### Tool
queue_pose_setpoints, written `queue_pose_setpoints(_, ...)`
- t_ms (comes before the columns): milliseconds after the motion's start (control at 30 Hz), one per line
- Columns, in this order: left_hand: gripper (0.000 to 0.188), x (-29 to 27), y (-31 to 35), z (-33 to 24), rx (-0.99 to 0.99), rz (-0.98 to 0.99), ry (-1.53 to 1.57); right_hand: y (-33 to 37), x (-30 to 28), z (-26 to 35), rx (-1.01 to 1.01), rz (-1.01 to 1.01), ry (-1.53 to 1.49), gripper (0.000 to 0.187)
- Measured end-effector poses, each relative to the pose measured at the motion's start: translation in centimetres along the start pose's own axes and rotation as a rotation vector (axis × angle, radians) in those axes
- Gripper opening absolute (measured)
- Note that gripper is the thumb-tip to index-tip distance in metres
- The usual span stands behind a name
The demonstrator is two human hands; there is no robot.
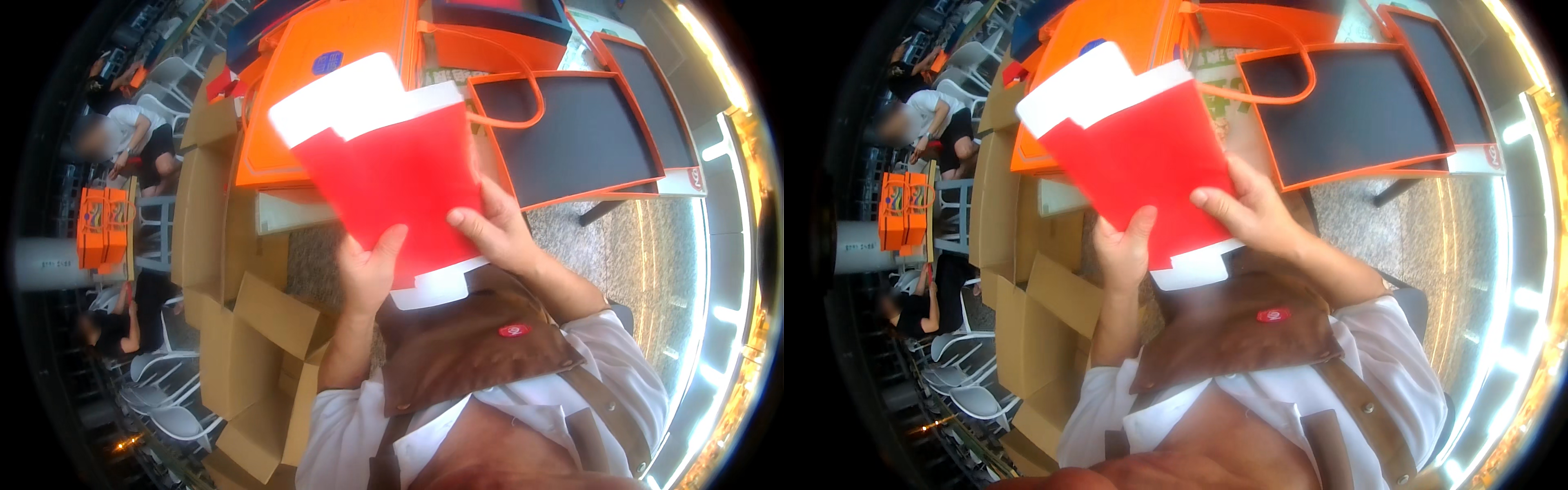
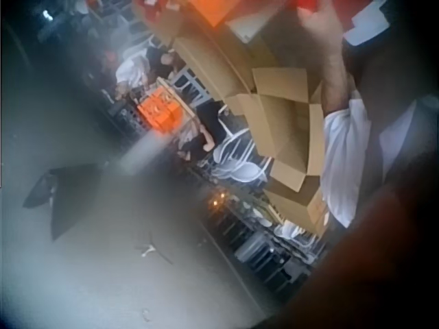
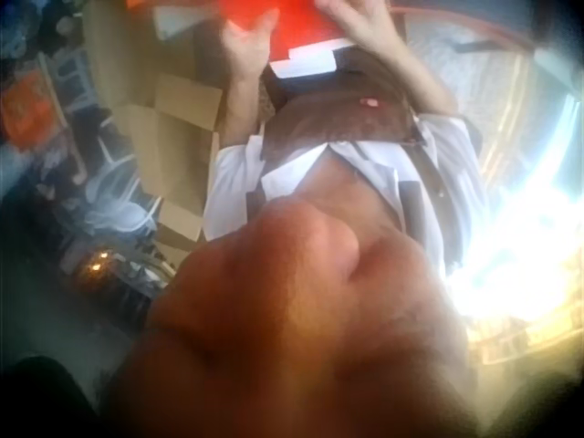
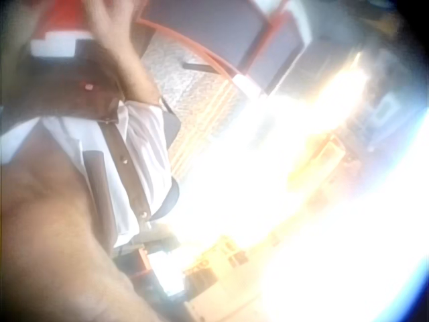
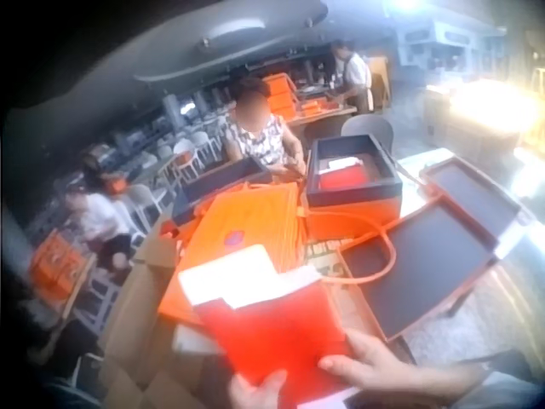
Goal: The person assembles small red and orange cardboard boxes by hand. They fold the flaps of the flat-packed boxes into shape and place them into larger orange gift bags or trays.
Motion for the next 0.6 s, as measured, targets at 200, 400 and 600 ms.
queue_pose_setpoints(200, 0.03, -0.1, -0.3, -1.2, 0.148, -0.109, -0.022, 0.5, -0.3, -1.2, -0.103, -0.019, 0.235, 0.031)
queue_pose_setpoints(400, 0.031, -1.1, -0.5, 0.0, 0.104, -0.009, -0.078, 0.4, -1.0, 0.4, -0.077, 0.005, 0.3, 0.029)
queue_pose_setpoints(600, 0.048, 0.0, -0.1, -0.2, 0.125, 0.096, -0.193, -0.9, -1.4, 3.3, -0.306, -0.092, 0.345, 0.024)
Point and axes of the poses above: each hand's wrist, its own y-axis away from the middle knuckle, its own x-axis out of the palm, z = x × y, the point moved 7 cm from there along -y, towards the middle knuckle, and after that the axes turned 15 degrees about -z, right-handed, at the moved point
